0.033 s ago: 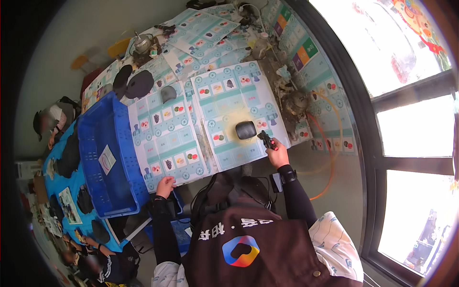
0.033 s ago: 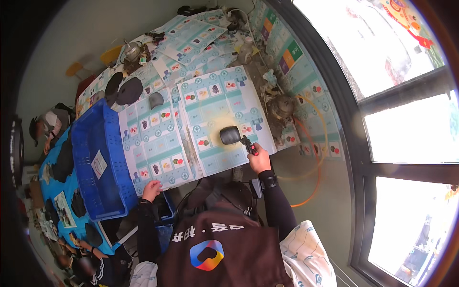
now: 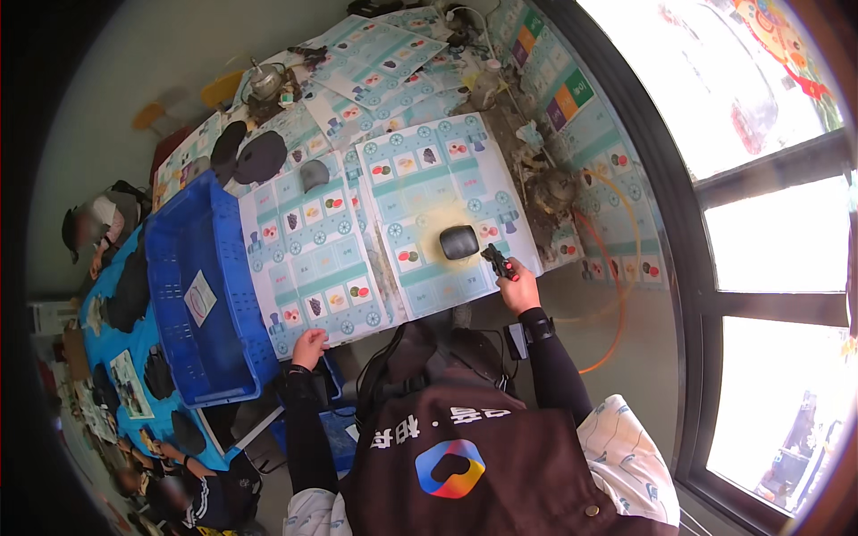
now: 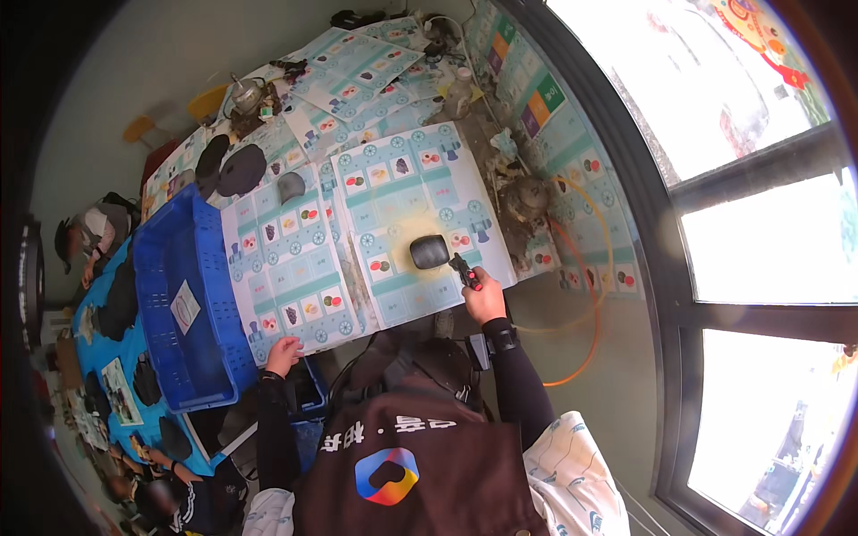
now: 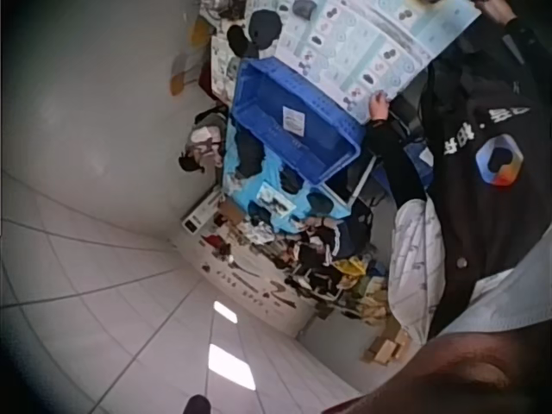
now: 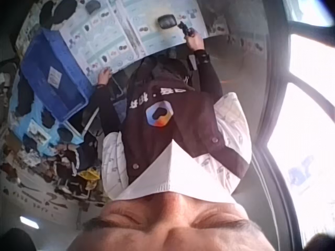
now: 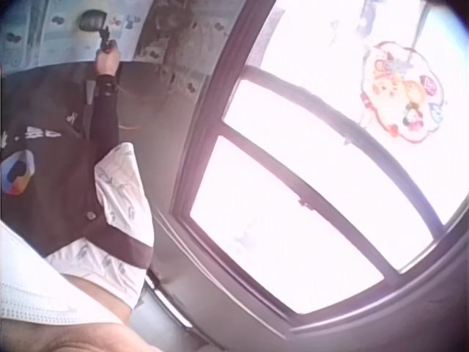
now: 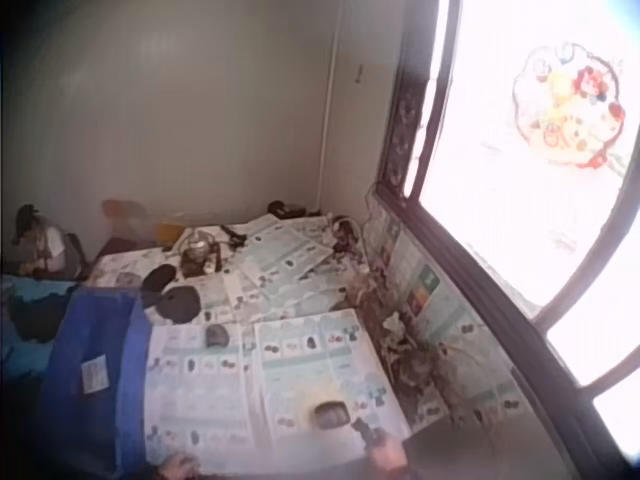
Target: The recorder uses a specialized spray tool to apply adhesive to small black shoe components laid out on a template.
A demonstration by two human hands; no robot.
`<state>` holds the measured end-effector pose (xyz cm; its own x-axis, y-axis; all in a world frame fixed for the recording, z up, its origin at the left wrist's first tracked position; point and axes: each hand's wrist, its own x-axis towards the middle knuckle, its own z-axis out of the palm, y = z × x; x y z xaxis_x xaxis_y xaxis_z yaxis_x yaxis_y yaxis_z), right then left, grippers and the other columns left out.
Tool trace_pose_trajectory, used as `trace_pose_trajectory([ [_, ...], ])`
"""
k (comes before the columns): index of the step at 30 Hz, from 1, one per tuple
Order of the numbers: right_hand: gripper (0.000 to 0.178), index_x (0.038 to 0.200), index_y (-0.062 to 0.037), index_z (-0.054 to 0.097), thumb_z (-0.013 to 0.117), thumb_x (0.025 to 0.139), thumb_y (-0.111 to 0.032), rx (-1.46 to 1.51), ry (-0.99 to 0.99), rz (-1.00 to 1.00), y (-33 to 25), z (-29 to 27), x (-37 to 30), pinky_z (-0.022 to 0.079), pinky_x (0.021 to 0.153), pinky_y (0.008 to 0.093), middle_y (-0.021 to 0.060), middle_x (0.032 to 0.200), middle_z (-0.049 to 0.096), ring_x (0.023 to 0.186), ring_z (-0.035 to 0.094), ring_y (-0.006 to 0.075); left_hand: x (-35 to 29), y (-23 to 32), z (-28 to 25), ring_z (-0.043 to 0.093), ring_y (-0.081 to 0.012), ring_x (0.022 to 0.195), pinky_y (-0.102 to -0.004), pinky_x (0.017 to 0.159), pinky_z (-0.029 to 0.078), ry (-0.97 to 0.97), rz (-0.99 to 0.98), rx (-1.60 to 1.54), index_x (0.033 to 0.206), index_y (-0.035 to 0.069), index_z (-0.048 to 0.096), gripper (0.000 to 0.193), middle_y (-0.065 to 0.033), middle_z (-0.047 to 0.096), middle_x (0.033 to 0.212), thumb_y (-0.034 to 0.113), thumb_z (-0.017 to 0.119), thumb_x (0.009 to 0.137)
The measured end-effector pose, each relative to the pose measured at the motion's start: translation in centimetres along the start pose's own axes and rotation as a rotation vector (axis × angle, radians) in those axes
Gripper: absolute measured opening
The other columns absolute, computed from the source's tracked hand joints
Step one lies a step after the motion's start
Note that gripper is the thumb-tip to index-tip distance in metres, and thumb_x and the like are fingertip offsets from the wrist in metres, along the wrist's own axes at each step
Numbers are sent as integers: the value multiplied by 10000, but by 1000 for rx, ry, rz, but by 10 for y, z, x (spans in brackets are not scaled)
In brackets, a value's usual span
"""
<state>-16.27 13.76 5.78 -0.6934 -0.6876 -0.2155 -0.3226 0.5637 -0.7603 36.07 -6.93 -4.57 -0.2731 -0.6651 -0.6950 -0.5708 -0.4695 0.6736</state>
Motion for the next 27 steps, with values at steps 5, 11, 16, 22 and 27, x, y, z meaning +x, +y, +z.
trace_pose_trajectory([
  [5, 264, 979, 22, 616, 630, 742, -95, 26, -81, 49, 11, 9, -8, 494, 713, 436, 235, 781, 631, 762, 612, 402, 5, 5, 19, 694, -192, 950, -315, 736, 559, 78, 31, 129, 1181, 34, 654, 301, -66, 702, 1067, 246, 653, 967],
  [11, 314, 1024, 20, 624, 606, 738, -107, 65, -285, 63, 7, 12, -3, 497, 781, 493, 293, 853, 642, 880, 605, 508, 25, -14, 22, 688, -269, 1006, -372, 862, 555, 117, 139, 314, 1190, 23, 657, 348, -145, 693, 1151, 238, 697, 920],
  [16, 241, 968, -5, 648, 621, 732, -47, -5, -64, 39, 25, -4, 13, 479, 615, 345, 134, 695, 622, 612, 591, 189, 27, 3, 44, 622, -344, 1106, -418, 959, 504, 183, 230, 521, 1170, 27, 653, 391, -207, 627, 1177, 245, 756, 862],
  [22, 146, 878, 32, 643, 633, 756, -47, 200, -386, 126, -30, -11, 38, 448, 554, 315, 76, 661, 609, 582, 579, 159, 26, 2, 52, 574, -372, 1112, -442, 979, 478, 347, 214, 674, 1197, 52, 597, 442, -193, 609, 1120, 218, 771, 826],
  [27, 109, 810, 45, 623, 595, 724, -16, 99, -382, 218, -56, -12, 93, 436, 479, 315, 86, 615, 592, 501, 559, 167, 48, 5, 59, 595, -357, 1022, -445, 903, 499, 405, 113, 606, 1117, 56, 573, 407, -171, 609, 1077, 203, 787, 804],
])
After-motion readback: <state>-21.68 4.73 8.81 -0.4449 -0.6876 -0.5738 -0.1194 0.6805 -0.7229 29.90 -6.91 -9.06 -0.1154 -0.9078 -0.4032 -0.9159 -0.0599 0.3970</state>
